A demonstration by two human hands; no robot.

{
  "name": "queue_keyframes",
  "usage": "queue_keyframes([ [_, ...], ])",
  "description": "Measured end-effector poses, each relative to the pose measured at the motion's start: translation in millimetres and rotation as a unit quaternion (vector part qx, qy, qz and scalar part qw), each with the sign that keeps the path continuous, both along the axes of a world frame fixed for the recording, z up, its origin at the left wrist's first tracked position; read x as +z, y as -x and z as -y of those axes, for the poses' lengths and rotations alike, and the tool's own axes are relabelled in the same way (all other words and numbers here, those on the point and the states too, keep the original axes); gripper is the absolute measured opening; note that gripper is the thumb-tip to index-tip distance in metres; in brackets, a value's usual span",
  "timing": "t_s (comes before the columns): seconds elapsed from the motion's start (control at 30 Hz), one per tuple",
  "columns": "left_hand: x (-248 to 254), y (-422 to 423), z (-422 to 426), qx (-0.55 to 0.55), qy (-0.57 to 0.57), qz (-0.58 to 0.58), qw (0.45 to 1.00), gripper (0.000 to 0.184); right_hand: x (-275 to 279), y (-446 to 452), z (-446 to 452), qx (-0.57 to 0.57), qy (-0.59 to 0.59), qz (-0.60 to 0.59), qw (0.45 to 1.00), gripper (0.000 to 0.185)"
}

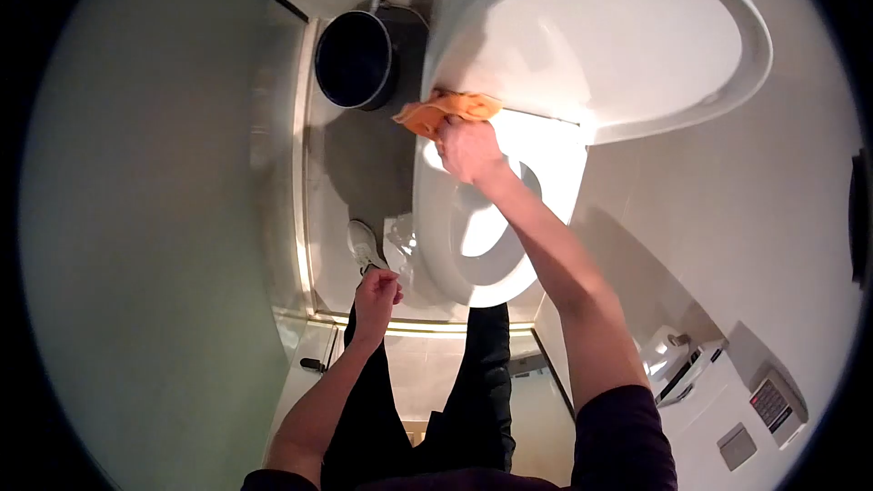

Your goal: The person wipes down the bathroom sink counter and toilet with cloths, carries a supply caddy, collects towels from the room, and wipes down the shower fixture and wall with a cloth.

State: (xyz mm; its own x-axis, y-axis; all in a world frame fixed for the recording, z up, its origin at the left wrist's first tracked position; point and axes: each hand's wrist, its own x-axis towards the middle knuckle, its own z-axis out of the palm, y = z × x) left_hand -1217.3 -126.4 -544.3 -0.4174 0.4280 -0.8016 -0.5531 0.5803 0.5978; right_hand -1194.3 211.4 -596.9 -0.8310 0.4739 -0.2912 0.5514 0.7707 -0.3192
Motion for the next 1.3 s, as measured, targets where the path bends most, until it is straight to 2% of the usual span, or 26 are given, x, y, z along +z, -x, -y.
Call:
queue_keyframes([
  [0.1,-6.1,-16.2,-4.3,-0.042,0.015,0.007,0.999,0.008,-6.8,0.3,2.0,0.032,-0.069,0.052,0.996,0.022],
  [0.13,-6.1,-22.0,-7.4,-0.061,0.023,0.018,0.998,0.008,-12.2,-2.2,0.0,0.076,-0.175,-0.027,0.981,0.023],
  [0.17,-5.0,-28.6,-9.7,-0.078,0.033,0.027,0.996,0.008,-16.9,-4.9,-5.3,0.071,-0.179,-0.027,0.981,0.023],
  [0.23,-1.5,-39.5,-18.7,-0.069,0.012,0.041,0.997,0.008,8.2,0.1,-18.7,-0.010,0.069,-0.065,0.995,0.025],
  [0.27,2.0,-43.6,-24.3,-0.079,0.009,0.042,0.996,0.008,25.0,-2.1,-29.1,-0.025,0.141,-0.024,0.989,0.026],
  [0.3,6.1,-47.0,-31.4,-0.088,0.007,0.044,0.995,0.008,18.6,-14.5,-35.3,-0.031,0.144,-0.031,0.989,0.026],
  [0.37,13.7,-50.0,-38.7,-0.107,-0.006,0.034,0.994,0.008,-1.9,-53.5,-45.5,-0.004,0.026,-0.102,0.994,0.030],
  [0.43,4.3,-58.0,-41.9,-0.126,0.008,0.042,0.991,0.009,21.9,-112.2,-53.3,-0.067,0.001,-0.031,0.997,0.041],
  [0.5,-9.5,-65.8,-42.0,-0.138,0.013,0.038,0.990,0.009,4.2,-175.0,-55.0,-0.182,-0.036,0.031,0.982,0.058],
  [0.53,-17.5,-68.5,-42.7,-0.176,-0.005,0.013,0.984,0.009,4.2,-192.9,-52.1,-0.184,-0.036,0.035,0.982,0.058],
  [0.6,-21.5,-78.5,-49.6,-0.269,-0.009,-0.057,0.961,0.013,1.3,-220.8,-45.2,-0.302,-0.086,0.017,0.949,0.067],
  [0.63,-20.2,-83.9,-57.8,-0.271,-0.006,-0.056,0.961,0.013,-3.2,-224.4,-45.2,-0.303,-0.083,0.018,0.949,0.067],
  [0.67,-17.8,-90.3,-65.0,-0.371,-0.046,-0.185,0.909,0.016,-10.1,-221.9,-46.3,-0.333,-0.063,0.032,0.940,0.069],
  [0.7,-17.1,-95.4,-70.0,-0.461,-0.083,-0.311,0.827,0.019,-17.1,-215.8,-50.6,-0.362,-0.040,0.042,0.930,0.072],
  [0.73,-19.1,-101.1,-71.1,-0.524,-0.058,-0.297,0.796,0.029,-11.1,-209.6,-66.5,-0.378,0.033,0.069,0.923,0.065],
  [0.77,-21.2,-106.7,-72.3,-0.528,-0.047,-0.305,0.791,0.029,-1.9,-204.5,-74.6,-0.398,0.072,0.068,0.912,0.058],
  [0.83,-34.2,-118.9,-67.6,-0.661,-0.097,-0.384,0.637,0.040,14.1,-210.4,-73.3,-0.397,0.087,0.027,0.913,0.057],
  [0.87,-41.4,-121.3,-62.5,-0.664,-0.099,-0.388,0.631,0.040,14.1,-219.0,-73.0,-0.402,0.086,0.021,0.911,0.057],
  [0.93,-46.0,-131.1,-54.9,-0.753,-0.096,-0.401,0.512,0.052,13.0,-239.6,-74.6,-0.353,0.047,-0.067,0.932,0.051],
  [0.97,-44.3,-133.3,-59.0,-0.752,-0.098,-0.405,0.510,0.052,13.3,-250.7,-78.5,-0.354,0.043,-0.070,0.931,0.051],
  [1.03,-2.8,-134.9,-82.7,-0.806,-0.025,-0.282,0.520,0.060,18.4,-270.5,-78.9,-0.333,0.107,-0.015,0.937,0.038],
  [1.1,41.3,-131.6,-85.6,-0.806,-0.055,-0.277,0.520,0.063,29.9,-298.3,-60.4,-0.355,0.137,0.021,0.924,0.038],
  [1.13,63.2,-126.5,-89.9,-0.802,-0.081,-0.275,0.525,0.066,12.3,-325.6,-46.8,-0.451,0.264,-0.047,0.852,0.043],
  [1.17,86.8,-118.2,-97.4,-0.804,-0.085,-0.274,0.521,0.066,-4.0,-352.1,-31.6,-0.529,0.382,-0.115,0.749,0.048],
  [1.23,140.0,-96.7,-109.1,-0.766,-0.147,-0.297,0.551,0.073,-14.5,-390.8,10.0,-0.618,0.549,-0.352,0.440,0.060],
  [1.3,185.4,-73.7,-136.4,-0.725,-0.198,-0.312,0.581,0.068,14.4,-399.4,38.7,-0.594,0.577,-0.484,0.282,0.049],
])
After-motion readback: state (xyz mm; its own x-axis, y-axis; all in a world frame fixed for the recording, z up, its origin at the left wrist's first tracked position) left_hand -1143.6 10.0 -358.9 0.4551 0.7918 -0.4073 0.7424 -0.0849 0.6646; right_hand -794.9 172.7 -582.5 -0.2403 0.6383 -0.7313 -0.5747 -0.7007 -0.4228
